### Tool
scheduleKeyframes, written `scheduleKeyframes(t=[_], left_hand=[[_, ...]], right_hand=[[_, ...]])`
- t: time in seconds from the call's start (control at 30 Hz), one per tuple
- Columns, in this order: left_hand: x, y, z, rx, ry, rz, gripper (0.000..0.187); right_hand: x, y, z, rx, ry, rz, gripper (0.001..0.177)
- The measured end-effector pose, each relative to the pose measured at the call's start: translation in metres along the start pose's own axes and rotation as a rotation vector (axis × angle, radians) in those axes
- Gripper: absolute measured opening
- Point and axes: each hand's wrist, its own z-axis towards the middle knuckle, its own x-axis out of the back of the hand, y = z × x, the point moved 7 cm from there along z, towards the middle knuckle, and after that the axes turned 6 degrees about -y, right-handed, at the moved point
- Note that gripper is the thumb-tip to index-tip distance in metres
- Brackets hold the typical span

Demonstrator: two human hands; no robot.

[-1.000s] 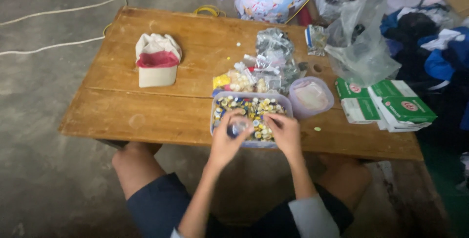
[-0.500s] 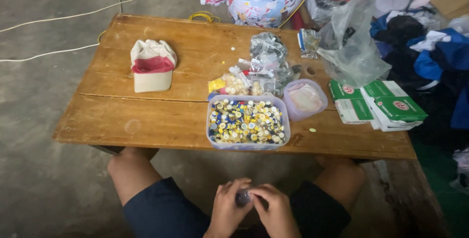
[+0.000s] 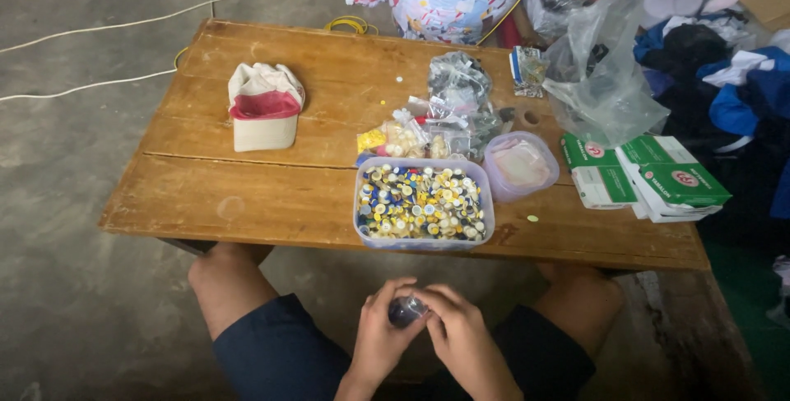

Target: The person sits at a wooden table and sorts small plastic bottle caps from a container into a small plastic bag. They repeatedly pick up caps, place them into the bag, and occasionally shake the bag to settle the contents.

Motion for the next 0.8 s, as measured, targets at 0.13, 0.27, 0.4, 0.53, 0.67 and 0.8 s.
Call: scheduleKeyframes(t=[0.13, 0.27, 0.4, 0.53, 0.67, 0.8], left_hand=[[0.004, 0.008, 0.005, -0.003, 0.006, -0.060, 0.046], [-0.002, 0.003, 0.000, 0.047, -0.019, -0.137, 0.044], [-0.002, 0.019, 0.006, 0.006, -0.054, -0.175, 0.034], [-0.001, 0.012, 0.008, -0.025, 0.021, -0.180, 0.037], [0.000, 0.002, 0.005, 0.060, 0.005, -0.265, 0.036], [0.003, 0.002, 0.009, 0.054, 0.004, -0.321, 0.039]], right_hand=[[0.006, -0.010, 0.003, 0.047, 0.013, 0.002, 0.032], [0.010, -0.005, -0.007, 0.129, 0.187, -0.031, 0.020], [0.024, -0.018, -0.001, 0.081, 0.166, -0.020, 0.030], [0.017, -0.009, -0.003, 0.152, 0.238, -0.168, 0.028], [0.019, -0.030, -0.003, 0.168, 0.171, -0.126, 0.032], [0.018, -0.031, -0.004, 0.178, 0.182, -0.124, 0.035]])
